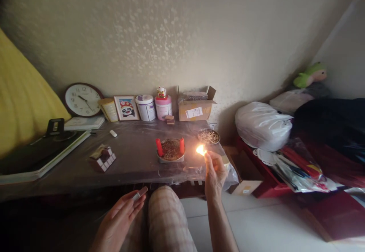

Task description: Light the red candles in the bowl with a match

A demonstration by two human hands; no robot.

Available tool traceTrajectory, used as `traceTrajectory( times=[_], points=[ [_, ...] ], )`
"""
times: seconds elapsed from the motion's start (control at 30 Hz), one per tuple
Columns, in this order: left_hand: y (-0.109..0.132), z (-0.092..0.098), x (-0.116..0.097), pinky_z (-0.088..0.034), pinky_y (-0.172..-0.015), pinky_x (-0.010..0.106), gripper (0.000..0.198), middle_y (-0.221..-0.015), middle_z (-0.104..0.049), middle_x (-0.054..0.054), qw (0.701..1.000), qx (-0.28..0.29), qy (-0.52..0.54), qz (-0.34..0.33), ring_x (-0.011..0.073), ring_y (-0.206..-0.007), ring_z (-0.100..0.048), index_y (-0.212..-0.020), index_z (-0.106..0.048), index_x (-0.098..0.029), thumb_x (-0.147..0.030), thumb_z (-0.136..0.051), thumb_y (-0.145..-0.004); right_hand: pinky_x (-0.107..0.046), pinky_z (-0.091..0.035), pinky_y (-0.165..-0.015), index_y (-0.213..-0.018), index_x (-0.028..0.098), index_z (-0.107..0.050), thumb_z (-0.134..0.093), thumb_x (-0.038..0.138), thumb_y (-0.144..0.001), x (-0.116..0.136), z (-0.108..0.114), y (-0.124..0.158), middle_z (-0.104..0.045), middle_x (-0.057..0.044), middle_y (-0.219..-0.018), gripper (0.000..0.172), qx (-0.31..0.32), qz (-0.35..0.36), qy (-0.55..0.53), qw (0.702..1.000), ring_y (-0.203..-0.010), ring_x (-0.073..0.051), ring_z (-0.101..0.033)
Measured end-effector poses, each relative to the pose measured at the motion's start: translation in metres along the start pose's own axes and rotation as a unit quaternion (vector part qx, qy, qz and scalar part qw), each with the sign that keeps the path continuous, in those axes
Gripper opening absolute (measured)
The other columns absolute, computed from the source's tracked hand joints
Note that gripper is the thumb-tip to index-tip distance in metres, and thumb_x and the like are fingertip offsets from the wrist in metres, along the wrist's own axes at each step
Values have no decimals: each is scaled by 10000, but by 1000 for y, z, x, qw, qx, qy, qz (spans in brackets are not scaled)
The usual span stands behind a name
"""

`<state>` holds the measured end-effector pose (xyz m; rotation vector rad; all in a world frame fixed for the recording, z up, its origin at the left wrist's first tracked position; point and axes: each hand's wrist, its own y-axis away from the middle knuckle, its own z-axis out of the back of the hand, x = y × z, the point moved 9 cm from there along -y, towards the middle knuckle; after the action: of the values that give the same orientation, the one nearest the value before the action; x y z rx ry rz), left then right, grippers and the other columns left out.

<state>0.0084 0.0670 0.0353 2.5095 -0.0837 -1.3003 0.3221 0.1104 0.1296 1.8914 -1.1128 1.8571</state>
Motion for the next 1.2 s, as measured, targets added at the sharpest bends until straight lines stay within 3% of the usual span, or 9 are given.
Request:
traceTrajectory(
  times=[0.2, 0.43, 0.73, 0.83, 1.2],
  points=[
    [0, 8, 0, -533, -796, 266, 445, -891, -786, 78, 999, -28, 10, 17, 191, -832, -696, -805, -750, -176, -421, -893, -462, -274, -436, -672, -785, 167, -689, -681, 402, -746, 8, -9, -1, -657, -18, -741, 238, 5, 27, -5, 1000, -715, -163, -555],
    [-4, 19, 5, -525, -806, 282, 480, -852, -776, 76, 998, -56, -6, 24, 202, -845, -692, -808, -758, -171, -444, -895, -438, -269, -418, -678, -761, 173, -693, -715, 430, -720, -1, -13, -3, -636, 5, -709, 261, -5, -9, -21, 1000, -689, -145, -530],
    [-7, 19, 9, -514, -858, 308, 434, -899, -775, 85, 999, -28, -7, 24, 216, -895, -690, -836, -758, -176, -436, -873, -508, -243, -399, -645, -767, 176, -698, -762, 385, -689, -19, -35, -9, -590, 29, -646, 233, 36, -55, -107, 992, -628, -108, -489],
    [-7, 23, 11, -519, -845, 300, 460, -880, -779, 85, 999, -39, -5, 28, 217, -882, -694, -821, -757, -176, -438, -888, -467, -240, -403, -648, -772, 180, -690, -764, 356, -690, -23, -43, -10, -615, 23, -682, 208, 59, -62, -123, 989, -634, -104, -500],
    [-7, 20, 7, -522, -828, 293, 476, -870, -782, 90, 998, -49, -7, 29, 219, -874, -691, -797, -765, -175, -452, -893, -431, -259, -419, -630, -739, 170, -673, -748, 340, -667, -17, -58, -16, -622, 9, -686, 200, 91, -42, -87, 991, -624, -118, -500]
  ],
)
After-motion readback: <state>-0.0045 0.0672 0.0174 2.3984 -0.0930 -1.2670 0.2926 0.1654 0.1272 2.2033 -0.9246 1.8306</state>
